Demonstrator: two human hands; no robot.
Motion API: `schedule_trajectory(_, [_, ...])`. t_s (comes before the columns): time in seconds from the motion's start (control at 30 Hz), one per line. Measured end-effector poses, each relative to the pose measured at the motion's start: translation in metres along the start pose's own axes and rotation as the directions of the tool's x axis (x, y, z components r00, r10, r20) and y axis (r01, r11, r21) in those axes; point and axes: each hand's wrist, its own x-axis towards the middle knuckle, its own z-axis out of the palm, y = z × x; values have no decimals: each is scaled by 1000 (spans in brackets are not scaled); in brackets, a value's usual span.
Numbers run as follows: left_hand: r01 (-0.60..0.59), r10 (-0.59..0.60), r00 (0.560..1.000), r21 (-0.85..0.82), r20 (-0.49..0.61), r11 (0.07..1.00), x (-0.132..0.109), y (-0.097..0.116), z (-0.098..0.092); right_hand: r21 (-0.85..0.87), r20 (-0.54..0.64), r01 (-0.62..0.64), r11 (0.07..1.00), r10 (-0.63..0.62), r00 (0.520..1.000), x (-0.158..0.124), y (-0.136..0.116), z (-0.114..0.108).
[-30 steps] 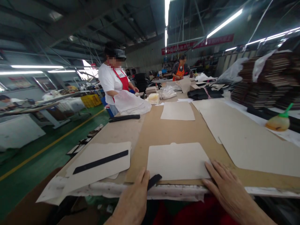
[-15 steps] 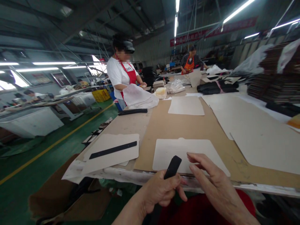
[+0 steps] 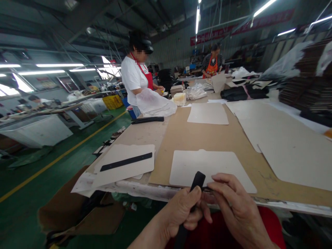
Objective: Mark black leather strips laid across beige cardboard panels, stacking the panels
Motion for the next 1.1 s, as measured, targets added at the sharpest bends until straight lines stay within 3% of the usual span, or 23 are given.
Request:
schedule_trajectory(0.1, [23, -22, 999, 43, -26, 999, -6, 5, -3, 83, -26, -8, 996, 11, 1000, -1, 2, -13])
schedule_trajectory(0.2, [69, -55, 995, 171, -85, 983, -15, 12, -4, 308, 157, -226, 924, 185, 970, -3, 0, -26])
schedule_trajectory(0.27, [69, -28, 989, 282, -147, 957, -20, 16, -2, 435, 338, -513, 740, 394, 855, -5, -4, -32])
schedule_trajectory(0.37, [34, 51, 986, 494, -157, 869, -24, 18, 7, 472, 575, -809, 350, 573, 584, -9, -12, -33])
schedule_trajectory(0.4, [11, 75, 988, 549, -133, 835, -24, 18, 10, 447, 634, -849, 280, 571, 522, -10, -14, -32])
schedule_trajectory(0.47, [-15, 90, 992, 604, -94, 797, -24, 17, 16, 377, 714, -883, 278, 520, 469, -11, -14, -31])
schedule_trajectory(0.57, [50, 17, 994, 596, -106, 802, -25, 20, 14, 284, 738, -871, 401, 489, 466, -10, -4, -39])
schedule_trajectory(0.73, [211, -114, 974, 608, -194, 766, -39, 41, -10, 189, 530, -766, 614, 593, 606, 6, 34, -68])
schedule_trajectory(0.9, [261, 55, 910, 673, -410, 692, -43, 68, -35, 125, 318, -721, 682, 661, 680, 31, 68, -71])
schedule_trajectory(1.0, [243, 204, 856, 717, -476, 654, -30, 74, -50, 72, 228, -717, 693, 689, 688, 43, 85, -58])
schedule_trajectory(1.1, [221, 315, 791, 726, -524, 652, -13, 70, -62, -20, 213, -714, 700, 700, 681, 48, 102, -47])
